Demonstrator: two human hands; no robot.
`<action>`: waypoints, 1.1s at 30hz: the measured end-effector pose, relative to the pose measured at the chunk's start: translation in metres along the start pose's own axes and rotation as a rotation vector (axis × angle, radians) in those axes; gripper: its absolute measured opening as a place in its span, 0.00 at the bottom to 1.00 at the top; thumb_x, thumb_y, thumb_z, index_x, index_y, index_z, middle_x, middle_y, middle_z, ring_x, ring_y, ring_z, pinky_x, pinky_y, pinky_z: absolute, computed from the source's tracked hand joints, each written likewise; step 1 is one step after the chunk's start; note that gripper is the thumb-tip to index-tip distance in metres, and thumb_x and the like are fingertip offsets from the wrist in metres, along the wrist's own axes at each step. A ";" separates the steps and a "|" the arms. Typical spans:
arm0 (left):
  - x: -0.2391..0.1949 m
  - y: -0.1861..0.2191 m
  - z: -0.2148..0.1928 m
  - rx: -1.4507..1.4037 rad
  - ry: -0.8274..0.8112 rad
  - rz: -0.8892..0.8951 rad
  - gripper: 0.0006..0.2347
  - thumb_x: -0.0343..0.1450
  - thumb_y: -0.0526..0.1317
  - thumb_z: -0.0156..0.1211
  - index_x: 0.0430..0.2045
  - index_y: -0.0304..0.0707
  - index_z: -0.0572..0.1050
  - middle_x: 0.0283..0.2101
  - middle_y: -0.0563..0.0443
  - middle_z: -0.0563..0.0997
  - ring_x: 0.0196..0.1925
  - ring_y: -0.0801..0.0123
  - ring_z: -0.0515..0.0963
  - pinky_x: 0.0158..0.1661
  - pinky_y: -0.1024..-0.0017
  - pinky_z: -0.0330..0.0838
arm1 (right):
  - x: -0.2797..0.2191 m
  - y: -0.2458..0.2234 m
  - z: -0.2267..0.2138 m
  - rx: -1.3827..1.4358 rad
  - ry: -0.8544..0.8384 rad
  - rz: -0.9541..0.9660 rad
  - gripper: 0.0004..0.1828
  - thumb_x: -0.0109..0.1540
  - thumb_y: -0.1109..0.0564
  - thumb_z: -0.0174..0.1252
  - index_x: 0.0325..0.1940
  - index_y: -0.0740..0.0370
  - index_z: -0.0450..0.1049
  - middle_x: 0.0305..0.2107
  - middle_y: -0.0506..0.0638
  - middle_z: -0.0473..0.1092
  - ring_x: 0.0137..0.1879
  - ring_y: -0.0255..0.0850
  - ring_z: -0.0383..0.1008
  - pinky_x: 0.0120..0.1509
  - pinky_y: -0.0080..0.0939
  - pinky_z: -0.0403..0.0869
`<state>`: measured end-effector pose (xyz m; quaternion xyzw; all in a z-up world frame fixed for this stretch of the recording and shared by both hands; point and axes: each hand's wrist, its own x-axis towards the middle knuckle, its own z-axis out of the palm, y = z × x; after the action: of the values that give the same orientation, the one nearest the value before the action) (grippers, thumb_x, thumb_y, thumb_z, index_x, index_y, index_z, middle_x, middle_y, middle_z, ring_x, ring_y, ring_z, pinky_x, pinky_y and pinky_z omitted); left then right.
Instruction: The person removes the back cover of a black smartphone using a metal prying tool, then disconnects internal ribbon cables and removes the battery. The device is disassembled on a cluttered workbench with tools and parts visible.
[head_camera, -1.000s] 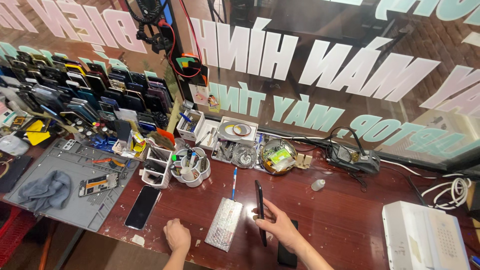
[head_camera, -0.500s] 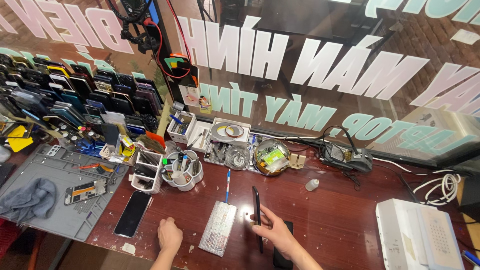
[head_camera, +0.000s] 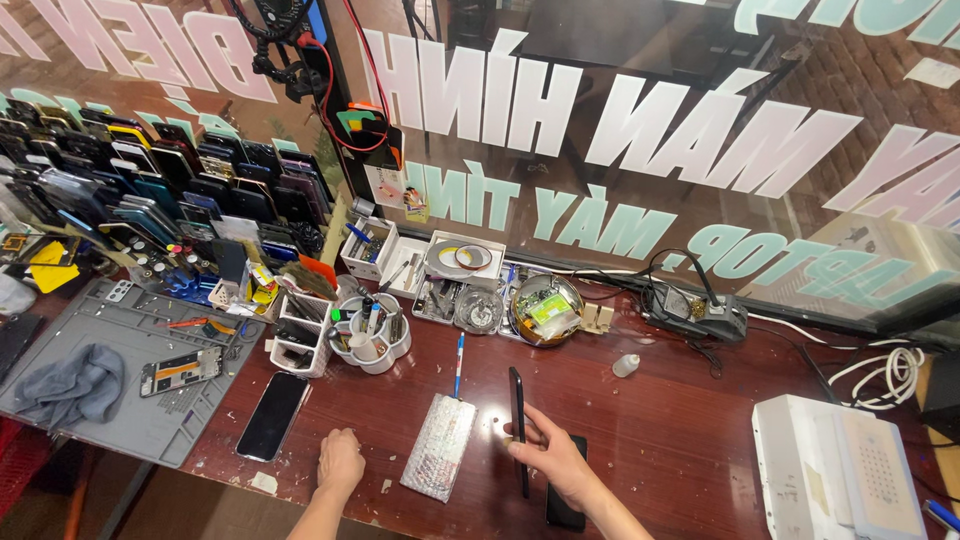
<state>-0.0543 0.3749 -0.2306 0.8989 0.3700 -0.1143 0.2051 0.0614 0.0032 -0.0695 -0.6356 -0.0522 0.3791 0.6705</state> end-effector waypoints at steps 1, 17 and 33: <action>-0.001 -0.001 0.000 -0.023 0.031 0.028 0.09 0.68 0.29 0.60 0.40 0.37 0.78 0.51 0.45 0.77 0.59 0.51 0.74 0.57 0.59 0.73 | 0.000 0.000 0.002 0.003 0.004 0.009 0.47 0.57 0.56 0.67 0.77 0.59 0.53 0.58 0.54 0.73 0.59 0.38 0.73 0.64 0.40 0.71; 0.017 -0.001 0.022 -0.743 -0.040 -0.082 0.15 0.66 0.33 0.64 0.48 0.41 0.76 0.40 0.45 0.87 0.43 0.50 0.85 0.46 0.59 0.78 | 0.017 0.002 0.028 0.161 0.009 0.126 0.34 0.60 0.51 0.62 0.70 0.54 0.63 0.52 0.49 0.73 0.52 0.35 0.73 0.48 0.35 0.72; -0.008 -0.007 -0.014 -0.202 0.033 0.169 0.11 0.64 0.37 0.70 0.37 0.36 0.79 0.47 0.47 0.79 0.54 0.54 0.76 0.55 0.60 0.72 | 0.048 0.008 0.075 0.173 -0.072 0.245 0.32 0.61 0.54 0.57 0.70 0.55 0.63 0.55 0.53 0.73 0.56 0.41 0.77 0.51 0.43 0.77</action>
<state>-0.0640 0.3811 -0.2177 0.9034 0.3059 -0.0438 0.2975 0.0500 0.0910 -0.0823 -0.5630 0.0347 0.4837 0.6692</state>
